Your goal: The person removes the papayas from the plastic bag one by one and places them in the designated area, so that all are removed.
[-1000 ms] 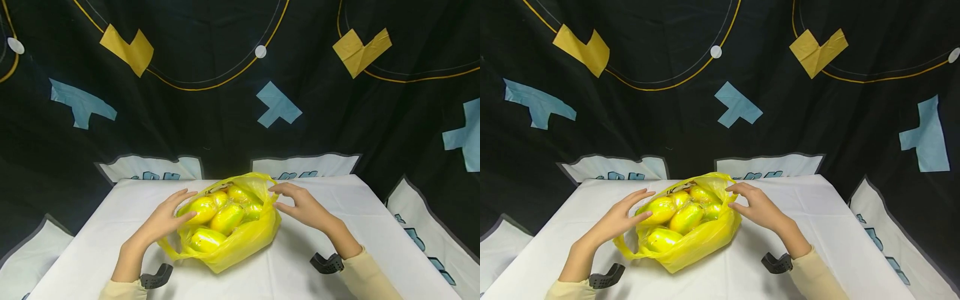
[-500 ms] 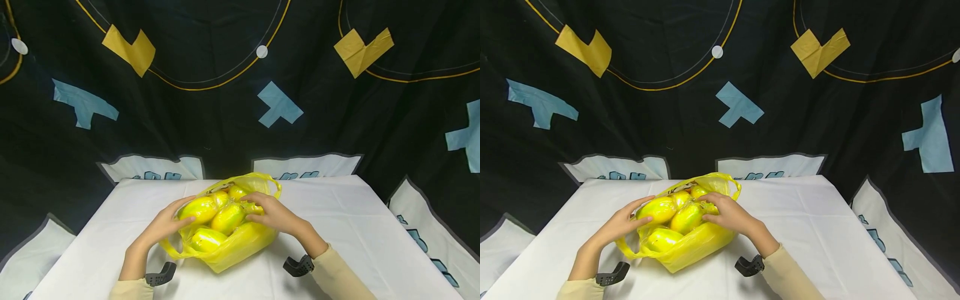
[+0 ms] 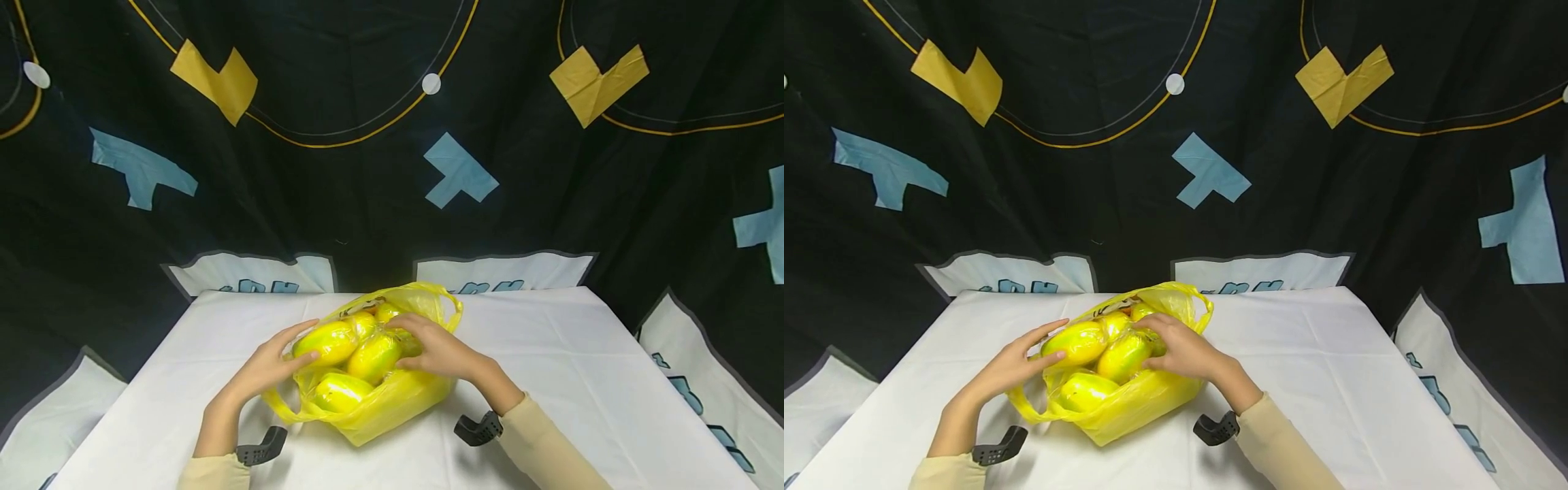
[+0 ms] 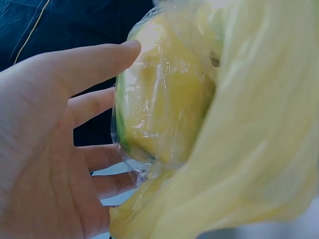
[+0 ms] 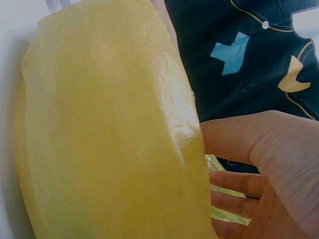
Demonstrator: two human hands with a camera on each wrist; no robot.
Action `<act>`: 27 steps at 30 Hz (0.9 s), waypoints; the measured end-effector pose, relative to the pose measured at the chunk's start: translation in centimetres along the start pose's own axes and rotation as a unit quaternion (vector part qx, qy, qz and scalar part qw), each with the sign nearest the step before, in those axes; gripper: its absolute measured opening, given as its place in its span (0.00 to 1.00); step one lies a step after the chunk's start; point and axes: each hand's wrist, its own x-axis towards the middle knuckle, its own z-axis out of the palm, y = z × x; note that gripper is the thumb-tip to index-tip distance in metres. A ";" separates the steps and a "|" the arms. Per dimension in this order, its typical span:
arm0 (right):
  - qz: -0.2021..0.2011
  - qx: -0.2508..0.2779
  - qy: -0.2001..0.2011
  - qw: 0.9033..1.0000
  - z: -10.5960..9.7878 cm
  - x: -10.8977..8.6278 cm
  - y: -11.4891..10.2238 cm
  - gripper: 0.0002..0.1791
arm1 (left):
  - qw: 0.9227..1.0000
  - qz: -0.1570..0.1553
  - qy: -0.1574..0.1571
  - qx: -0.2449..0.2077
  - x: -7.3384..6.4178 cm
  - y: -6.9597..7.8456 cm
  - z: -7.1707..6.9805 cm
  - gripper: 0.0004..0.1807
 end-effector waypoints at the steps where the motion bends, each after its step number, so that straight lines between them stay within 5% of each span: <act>1: 0.000 0.000 -0.002 1.000 0.1 0.1 0.1 0.33 | 1.000 -0.003 -0.001 0.000 0.0 0.0 -0.1 0.37; 20: 0.011 0.037 -0.020 0.999 1.3 1.5 0.5 0.53 | 1.000 -0.015 -0.011 -0.008 -0.2 -0.8 -0.6 0.32; 27: 0.006 0.014 -0.037 0.999 1.4 1.9 0.4 0.50 | 1.000 -0.024 -0.015 -0.011 -0.2 -0.7 -0.5 0.32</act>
